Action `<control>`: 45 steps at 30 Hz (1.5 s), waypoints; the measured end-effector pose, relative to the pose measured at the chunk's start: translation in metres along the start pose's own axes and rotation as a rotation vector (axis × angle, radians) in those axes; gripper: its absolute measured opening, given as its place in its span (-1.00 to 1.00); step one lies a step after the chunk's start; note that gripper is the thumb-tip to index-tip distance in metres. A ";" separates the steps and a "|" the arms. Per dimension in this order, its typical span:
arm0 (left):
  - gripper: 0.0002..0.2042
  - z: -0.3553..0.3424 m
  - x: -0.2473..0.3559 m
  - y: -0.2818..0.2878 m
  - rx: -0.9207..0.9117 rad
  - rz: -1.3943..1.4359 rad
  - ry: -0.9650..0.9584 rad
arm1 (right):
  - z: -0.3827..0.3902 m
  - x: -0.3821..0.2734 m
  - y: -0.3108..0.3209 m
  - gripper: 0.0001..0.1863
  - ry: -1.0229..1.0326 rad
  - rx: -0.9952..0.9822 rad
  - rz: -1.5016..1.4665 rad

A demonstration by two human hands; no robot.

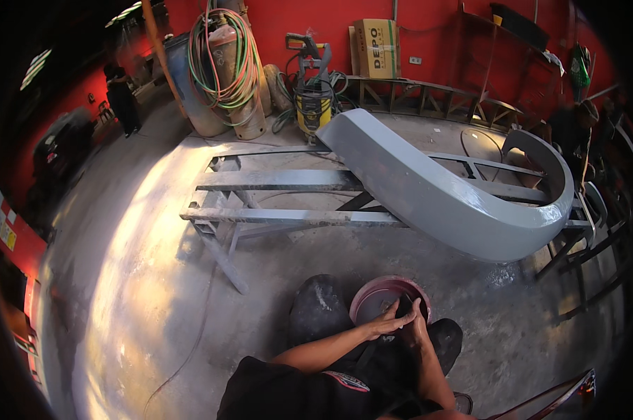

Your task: The person kneels on the floor and sands a large curved gray bumper with a sanding block. They repeatedly dip the block into a pink bucket of water and continue sanding different sections of the bumper surface.

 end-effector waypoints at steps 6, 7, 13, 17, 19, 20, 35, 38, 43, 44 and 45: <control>0.24 -0.027 -0.024 0.002 -0.202 0.183 0.295 | 0.016 -0.018 0.020 0.36 -0.140 -0.349 -0.171; 0.20 -0.033 -0.020 0.005 -0.290 0.128 0.330 | 0.012 -0.011 0.031 0.38 -0.182 -0.329 -0.221; -0.43 -0.096 -0.070 0.035 -0.436 -0.073 0.656 | -0.009 0.004 0.048 0.23 -0.114 -0.171 0.474; -0.61 -0.154 -0.194 0.085 -0.109 -0.673 0.120 | 0.024 -0.083 -0.030 -0.30 0.380 -0.149 0.973; -0.57 -0.175 -0.196 0.060 -0.028 -0.658 0.179 | 0.029 -0.153 -0.054 -0.44 0.657 -0.053 1.015; -0.56 -0.178 -0.196 0.047 -0.002 -0.620 0.235 | 0.035 -0.192 -0.072 -0.52 0.827 -0.028 1.078; -0.56 0.156 0.288 0.218 0.316 0.406 0.450 | -0.195 -0.446 -0.291 0.14 0.243 -0.106 1.409; -0.59 0.155 0.366 0.317 0.721 0.046 0.269 | -0.202 -0.451 -0.311 0.14 0.133 -0.088 1.458; -0.47 0.049 0.496 0.401 0.964 -0.312 0.058 | -0.214 -0.443 -0.331 0.02 0.126 -0.001 1.550; -0.43 0.021 0.512 0.395 0.876 -0.426 -0.014 | -0.217 -0.443 -0.333 0.00 0.117 -0.003 1.555; -0.38 -0.009 0.525 0.390 0.784 -0.527 -0.100 | -0.218 -0.442 -0.334 -0.01 0.111 -0.002 1.563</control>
Point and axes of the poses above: each hand's wrist, its own z-axis away from the middle knuckle, its own y-axis out of the back of the hand, x = y × z, the point moved 2 cm from there along -z, towards the middle knuckle, and after that the axes turned 7 degrees about y, right-handed, at the moved point
